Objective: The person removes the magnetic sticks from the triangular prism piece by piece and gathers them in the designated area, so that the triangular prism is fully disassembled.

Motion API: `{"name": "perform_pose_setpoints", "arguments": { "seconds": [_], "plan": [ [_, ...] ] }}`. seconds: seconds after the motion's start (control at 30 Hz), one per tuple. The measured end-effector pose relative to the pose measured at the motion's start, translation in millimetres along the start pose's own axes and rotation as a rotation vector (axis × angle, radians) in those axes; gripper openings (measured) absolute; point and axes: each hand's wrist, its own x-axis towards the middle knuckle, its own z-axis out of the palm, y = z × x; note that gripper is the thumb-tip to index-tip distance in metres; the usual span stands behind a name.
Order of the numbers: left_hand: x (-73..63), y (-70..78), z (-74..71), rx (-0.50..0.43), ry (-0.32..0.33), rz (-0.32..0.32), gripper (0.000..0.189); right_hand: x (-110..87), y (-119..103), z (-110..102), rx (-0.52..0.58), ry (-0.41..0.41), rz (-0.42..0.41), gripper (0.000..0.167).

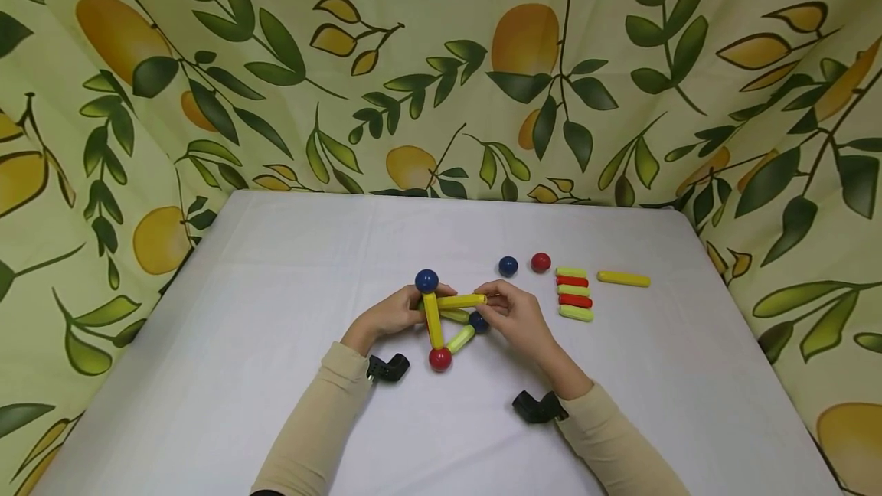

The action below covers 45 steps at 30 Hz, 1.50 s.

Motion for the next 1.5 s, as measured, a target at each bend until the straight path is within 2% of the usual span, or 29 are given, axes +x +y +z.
{"name": "perform_pose_setpoints", "arguments": {
  "seconds": [0.2,0.43,0.63,0.7,0.9,1.03,1.27,1.43,1.5],
  "plan": [
    [-0.9,2.2,-1.1,0.032,0.021,-0.038,0.052,6.0,12,-13,0.132,0.046,0.047,0.023],
    [0.1,-0.5,-0.8,-0.007,-0.011,0.027,0.051,7.2,15,-44,0.131,0.091,0.090,0.026],
    [0.4,0.3,0.7,-0.002,-0.006,0.020,0.052,2.0,21,-82,0.064,0.128,0.126,0.031],
    [0.1,3.3,1.5,-0.005,-0.008,0.014,0.052,-0.7,25,-96,0.043,0.130,0.138,0.033],
    [-6.5,27.8,2.7,-0.009,-0.016,0.020,0.049,-12.7,40,-140,0.005,0.169,0.122,0.036],
    [-8.3,32.0,3.1,0.004,-0.010,0.023,0.048,-22.9,58,-167,0.051,0.215,0.129,0.033],
    [-7.7,29.8,2.7,0.006,-0.012,0.021,0.047,-44.2,89,-203,0.184,0.257,0.183,0.020],
    [-2.5,11.8,1.5,0.009,-0.008,0.024,0.049,-53.5,101,-213,0.194,0.275,0.296,0.017],
    [-0.1,3.3,1.2,0.010,-0.005,0.027,0.050,-55.4,105,-214,0.259,0.281,0.329,0.019]
  ]
}}
